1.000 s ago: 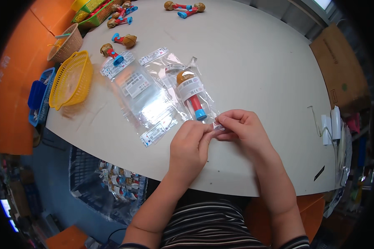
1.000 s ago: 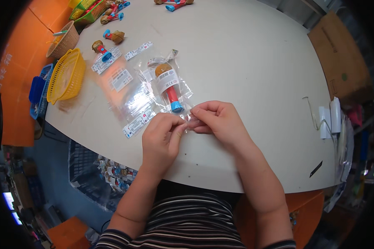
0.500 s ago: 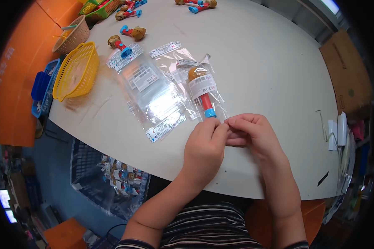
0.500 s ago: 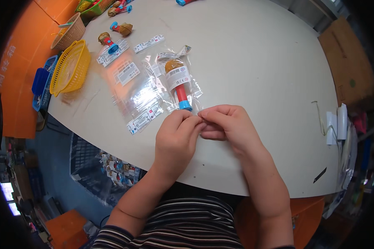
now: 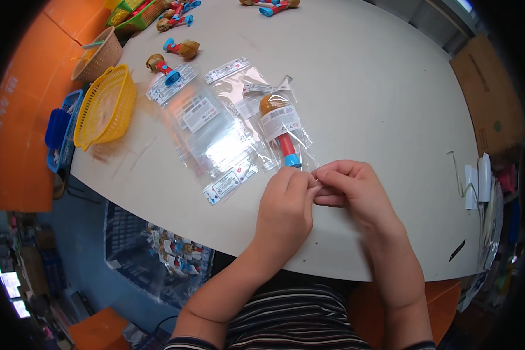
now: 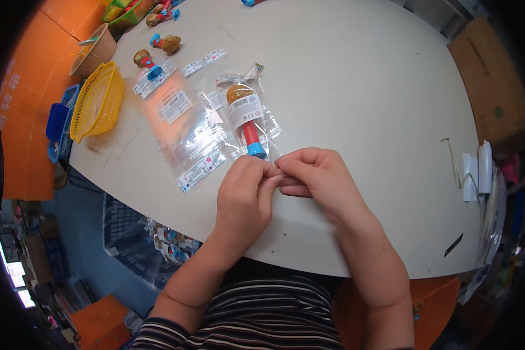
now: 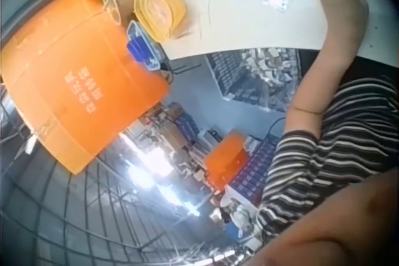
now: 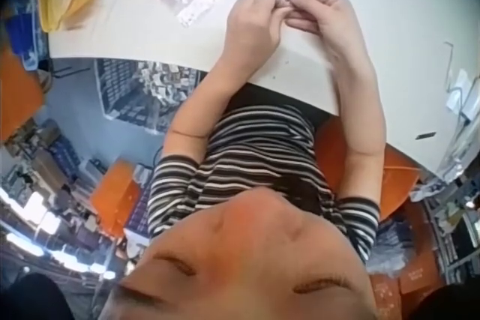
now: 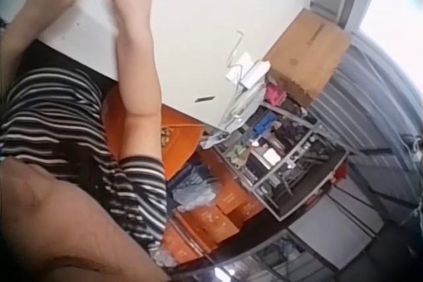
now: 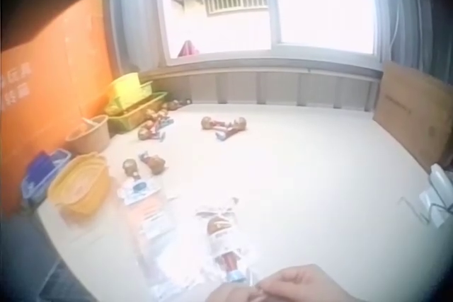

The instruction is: Packaging small toy figurines into plastic bags and preparing them for shipment.

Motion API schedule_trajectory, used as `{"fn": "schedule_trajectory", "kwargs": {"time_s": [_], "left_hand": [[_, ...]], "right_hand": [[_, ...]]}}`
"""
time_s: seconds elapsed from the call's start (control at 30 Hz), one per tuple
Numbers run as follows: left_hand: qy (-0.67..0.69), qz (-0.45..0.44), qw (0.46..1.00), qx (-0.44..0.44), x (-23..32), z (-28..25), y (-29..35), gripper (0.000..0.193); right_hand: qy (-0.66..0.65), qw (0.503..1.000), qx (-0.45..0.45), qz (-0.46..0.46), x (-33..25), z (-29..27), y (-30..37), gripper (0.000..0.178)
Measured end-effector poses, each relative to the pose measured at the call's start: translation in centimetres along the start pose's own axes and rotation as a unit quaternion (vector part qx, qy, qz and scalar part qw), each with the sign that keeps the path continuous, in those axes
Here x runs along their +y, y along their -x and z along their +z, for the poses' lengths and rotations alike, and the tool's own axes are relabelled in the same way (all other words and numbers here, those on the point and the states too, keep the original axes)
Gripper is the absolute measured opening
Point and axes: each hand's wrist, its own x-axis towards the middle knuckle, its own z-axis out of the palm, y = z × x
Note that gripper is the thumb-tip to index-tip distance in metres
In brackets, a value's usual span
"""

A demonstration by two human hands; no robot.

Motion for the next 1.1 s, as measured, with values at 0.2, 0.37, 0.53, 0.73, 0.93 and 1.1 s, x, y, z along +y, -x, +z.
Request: {"fn": "schedule_trajectory", "kwargs": {"time_s": [0.2, 0.37, 0.53, 0.73, 0.93, 1.1], "left_hand": [[0.015, -0.007, 1.000, -0.020, -0.3, -0.2, 0.2, 0.011], [0.147, -0.165, 0.971, -0.096, -0.6, -2.8, 0.6, 0.007], [0.206, -0.200, 0.956, -0.063, -1.0, -5.2, 0.8, 0.008], [0.320, -0.230, 0.918, 0.038, -5.0, -12.2, -0.9, 0.006], [0.166, -0.201, 0.941, 0.214, -13.5, -23.8, -10.2, 0.011], [-0.426, -0.193, 0.854, 0.227, -20.2, -31.5, -14.2, 0.016]], "right_hand": [[-0.010, 1.000, -0.003, 0.003, 0.5, -0.1, -0.1, 0.017], [-0.022, 1.000, -0.008, 0.021, 0.8, 0.4, -0.1, 0.018], [0.003, 1.000, 0.004, 0.001, 0.2, 0.6, -0.4, 0.019], [0.027, 0.999, 0.030, -0.001, 0.1, 0.6, -0.2, 0.019], [0.034, 0.999, 0.037, -0.003, 0.4, 0.5, -0.2, 0.019], [0.037, 0.999, 0.027, 0.002, 0.3, 1.0, -0.1, 0.019]]}}
